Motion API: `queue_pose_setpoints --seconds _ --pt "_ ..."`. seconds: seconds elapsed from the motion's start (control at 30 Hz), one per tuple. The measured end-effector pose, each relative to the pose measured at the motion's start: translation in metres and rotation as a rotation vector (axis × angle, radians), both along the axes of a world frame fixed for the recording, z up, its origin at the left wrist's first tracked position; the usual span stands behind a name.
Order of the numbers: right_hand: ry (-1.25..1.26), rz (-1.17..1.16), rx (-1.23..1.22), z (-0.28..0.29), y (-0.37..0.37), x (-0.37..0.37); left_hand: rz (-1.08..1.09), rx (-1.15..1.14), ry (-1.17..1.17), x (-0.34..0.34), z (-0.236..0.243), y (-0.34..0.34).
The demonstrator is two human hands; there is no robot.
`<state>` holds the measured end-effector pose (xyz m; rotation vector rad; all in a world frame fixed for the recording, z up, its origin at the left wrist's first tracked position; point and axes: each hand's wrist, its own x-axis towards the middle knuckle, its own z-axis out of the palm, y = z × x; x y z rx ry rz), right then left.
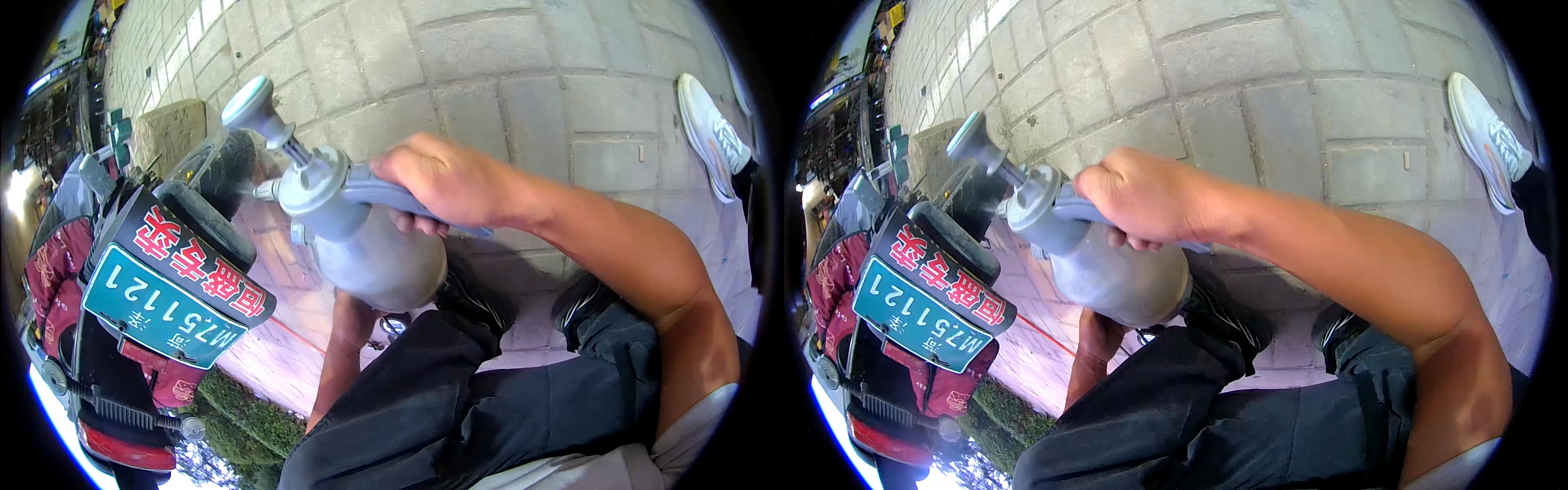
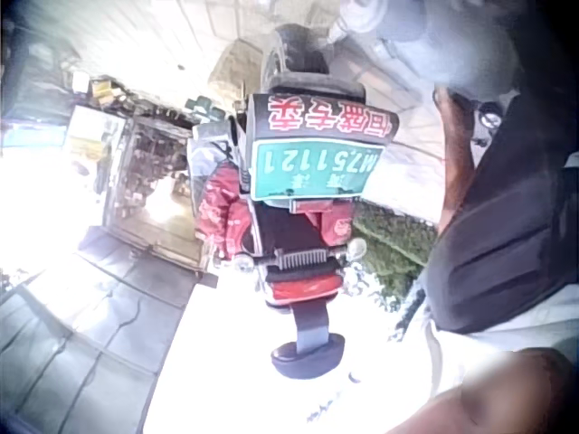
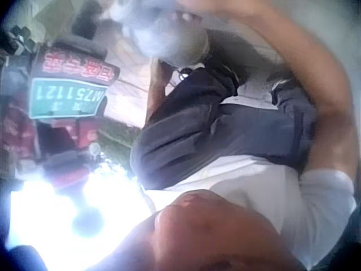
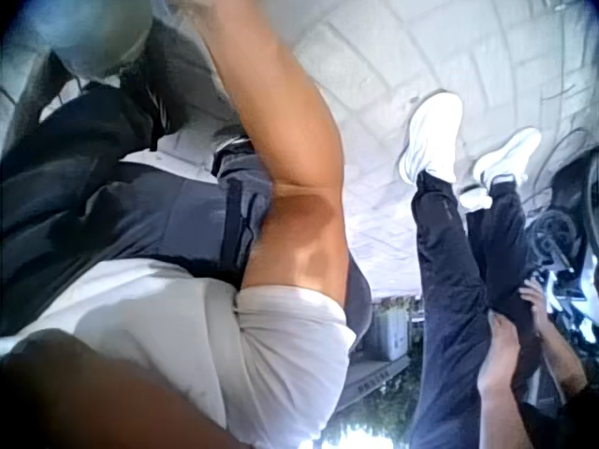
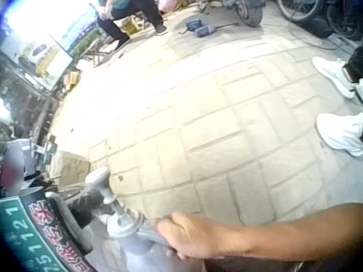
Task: The person inflates a scooter tire using a pressure gauge, then uses a spray bottle to apply liquid to the tire valve area. Finally, they place a basin under the tire to catch drips.
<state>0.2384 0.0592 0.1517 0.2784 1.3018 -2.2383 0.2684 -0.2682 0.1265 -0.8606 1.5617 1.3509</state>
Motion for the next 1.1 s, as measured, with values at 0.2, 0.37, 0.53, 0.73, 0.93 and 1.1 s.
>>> queue_pose_setpoints --seconds 0.2,0.37,0.53,0.73,0.93,1.1 --pt "0.027 -0.106 0.001 -0.002 0.01 -0.004 -0.149 0.013 0.025 -0.016 -0.01 0.018" --pt "0.06 -0.076 0.075 -0.005 0.006 -0.004 -0.336 -0.059 0.094 -0.026 -0.03 -0.02" --pt "0.074 -0.117 0.095 -0.009 0.007 0.007 -0.009 0.173 0.418 -0.097 0.027 -0.06" --pt "0.029 -0.151 0.033 -0.007 0.013 0.009 0.137 0.361 0.695 -0.139 0.066 -0.014" --pt "0.046 -0.161 0.046 -0.01 0.011 0.007 0.204 0.41 0.815 -0.147 0.064 0.013" --pt "0.092 -0.122 0.064 -0.009 0.009 0.006 0.33 0.829 0.663 -0.145 0.061 -0.027"
